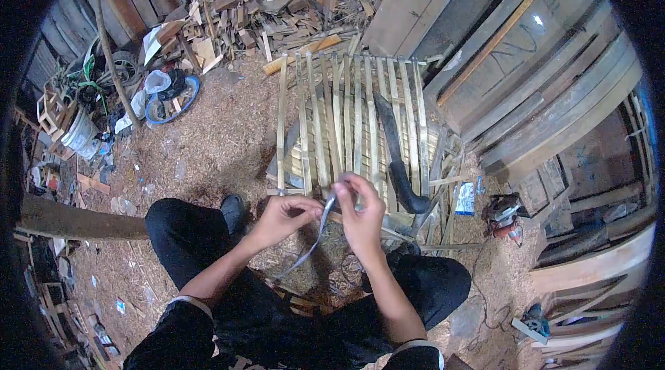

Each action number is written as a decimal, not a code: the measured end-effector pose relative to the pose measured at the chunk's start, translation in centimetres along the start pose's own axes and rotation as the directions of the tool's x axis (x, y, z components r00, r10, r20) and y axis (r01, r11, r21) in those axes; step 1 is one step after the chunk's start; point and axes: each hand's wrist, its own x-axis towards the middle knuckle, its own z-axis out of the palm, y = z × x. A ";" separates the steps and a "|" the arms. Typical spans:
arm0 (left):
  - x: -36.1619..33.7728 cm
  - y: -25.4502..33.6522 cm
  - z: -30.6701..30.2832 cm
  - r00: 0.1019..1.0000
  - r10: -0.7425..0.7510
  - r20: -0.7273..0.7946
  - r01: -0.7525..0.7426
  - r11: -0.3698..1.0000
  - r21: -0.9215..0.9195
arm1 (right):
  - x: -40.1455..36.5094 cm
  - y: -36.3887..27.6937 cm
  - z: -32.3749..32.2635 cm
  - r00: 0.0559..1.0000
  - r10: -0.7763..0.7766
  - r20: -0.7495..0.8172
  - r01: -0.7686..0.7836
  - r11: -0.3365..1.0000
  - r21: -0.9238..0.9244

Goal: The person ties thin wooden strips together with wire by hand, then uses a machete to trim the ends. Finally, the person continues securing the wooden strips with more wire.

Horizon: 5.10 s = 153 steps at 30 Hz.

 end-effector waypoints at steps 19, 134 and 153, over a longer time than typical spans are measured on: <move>0.5 -1.0 -0.1 0.966 0.026 -0.258 -0.029 1.000 -0.009 | -1.6 1.2 1.0 0.972 -0.100 0.214 0.155 0.954 -0.255; -0.3 1.1 0.9 0.806 0.579 -0.125 -0.243 0.516 0.822 | -0.9 0.2 -0.9 0.923 0.276 0.267 -0.378 0.773 0.509; -0.5 1.4 -0.6 0.775 0.632 0.004 -0.274 0.331 0.903 | -1.4 -1.6 -0.8 0.968 -0.067 0.243 0.151 0.927 -0.343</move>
